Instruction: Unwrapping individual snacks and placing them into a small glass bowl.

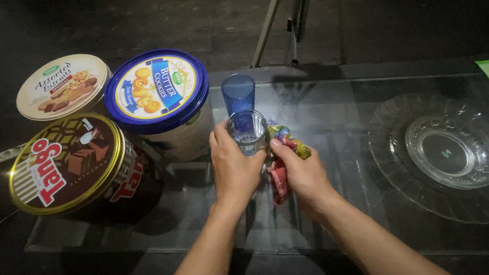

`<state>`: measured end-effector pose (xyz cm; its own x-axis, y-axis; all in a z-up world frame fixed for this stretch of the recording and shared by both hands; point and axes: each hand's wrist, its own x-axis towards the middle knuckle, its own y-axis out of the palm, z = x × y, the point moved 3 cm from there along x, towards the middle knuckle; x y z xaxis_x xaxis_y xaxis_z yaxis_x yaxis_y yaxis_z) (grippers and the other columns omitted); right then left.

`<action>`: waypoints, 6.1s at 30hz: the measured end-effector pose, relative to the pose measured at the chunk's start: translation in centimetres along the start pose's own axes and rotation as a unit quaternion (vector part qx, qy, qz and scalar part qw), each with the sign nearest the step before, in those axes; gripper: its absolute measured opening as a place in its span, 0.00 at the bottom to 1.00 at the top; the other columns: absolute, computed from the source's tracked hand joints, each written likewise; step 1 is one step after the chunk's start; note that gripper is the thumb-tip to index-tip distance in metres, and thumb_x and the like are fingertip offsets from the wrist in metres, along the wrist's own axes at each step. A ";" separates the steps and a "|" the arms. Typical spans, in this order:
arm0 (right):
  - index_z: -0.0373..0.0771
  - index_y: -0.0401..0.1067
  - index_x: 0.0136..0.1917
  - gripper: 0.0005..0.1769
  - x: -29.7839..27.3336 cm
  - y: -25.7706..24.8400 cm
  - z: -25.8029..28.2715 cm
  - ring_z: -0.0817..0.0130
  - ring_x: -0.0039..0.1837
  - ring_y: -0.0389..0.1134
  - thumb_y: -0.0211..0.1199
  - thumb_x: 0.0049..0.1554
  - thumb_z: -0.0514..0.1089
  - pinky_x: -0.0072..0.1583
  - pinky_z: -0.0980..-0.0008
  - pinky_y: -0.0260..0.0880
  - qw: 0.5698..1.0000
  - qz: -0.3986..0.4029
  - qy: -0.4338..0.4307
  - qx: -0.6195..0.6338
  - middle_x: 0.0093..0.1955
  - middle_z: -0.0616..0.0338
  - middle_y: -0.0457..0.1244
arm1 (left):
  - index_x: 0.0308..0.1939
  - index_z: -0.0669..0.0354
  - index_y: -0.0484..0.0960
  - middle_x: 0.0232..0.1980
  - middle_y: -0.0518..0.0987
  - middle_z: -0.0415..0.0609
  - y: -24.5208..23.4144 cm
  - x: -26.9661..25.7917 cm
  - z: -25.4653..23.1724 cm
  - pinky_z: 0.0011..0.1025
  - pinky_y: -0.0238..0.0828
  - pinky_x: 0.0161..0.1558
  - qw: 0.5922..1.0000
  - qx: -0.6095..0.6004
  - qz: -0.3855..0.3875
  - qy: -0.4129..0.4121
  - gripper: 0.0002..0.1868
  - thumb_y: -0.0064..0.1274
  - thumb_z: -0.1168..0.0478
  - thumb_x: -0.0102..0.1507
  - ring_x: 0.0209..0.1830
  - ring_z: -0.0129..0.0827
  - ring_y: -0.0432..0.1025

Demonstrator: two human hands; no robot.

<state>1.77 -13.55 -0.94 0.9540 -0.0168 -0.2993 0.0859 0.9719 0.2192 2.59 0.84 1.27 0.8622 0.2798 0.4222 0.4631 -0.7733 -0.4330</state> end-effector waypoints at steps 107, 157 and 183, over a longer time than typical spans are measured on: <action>0.38 0.73 0.54 0.14 -4.1 -27.2 11.3 0.71 0.37 0.69 0.59 0.67 0.50 0.40 0.70 0.71 0.893 -0.361 -0.144 -0.225 0.42 0.55 0.68 | 0.48 0.58 0.80 0.47 0.85 0.51 17.4 -3.7 -15.4 0.40 0.74 0.51 0.965 -0.225 0.136 0.007 0.12 0.53 0.57 0.64 0.49 0.42 0.79; 0.40 0.74 0.50 0.10 -2.5 -10.6 6.6 0.61 0.44 0.75 0.66 0.55 0.44 0.45 0.65 0.76 0.831 -0.049 -0.241 -0.498 0.45 0.53 0.70 | 0.72 0.56 0.65 0.66 0.72 0.55 7.1 -3.4 -11.8 0.44 0.70 0.61 0.823 -0.491 0.141 -0.249 0.39 0.33 0.35 0.65 0.66 0.46 0.70; 0.33 0.68 0.59 0.21 -5.2 -10.0 7.2 0.60 0.57 0.69 0.65 0.52 0.32 0.60 0.64 0.68 0.850 -0.103 -0.424 -0.296 0.54 0.49 0.65 | 0.70 0.63 0.72 0.57 0.76 0.58 10.0 -5.2 -10.5 0.31 0.67 0.54 0.879 -0.431 0.162 -0.119 0.34 0.37 0.41 0.72 0.54 0.39 0.71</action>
<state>-1.95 -24.91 5.11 0.8222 -0.1202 0.5564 0.3563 0.8710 -0.3383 0.52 -14.34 3.12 0.9864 -0.0035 0.1644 -0.0549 -0.9495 0.3091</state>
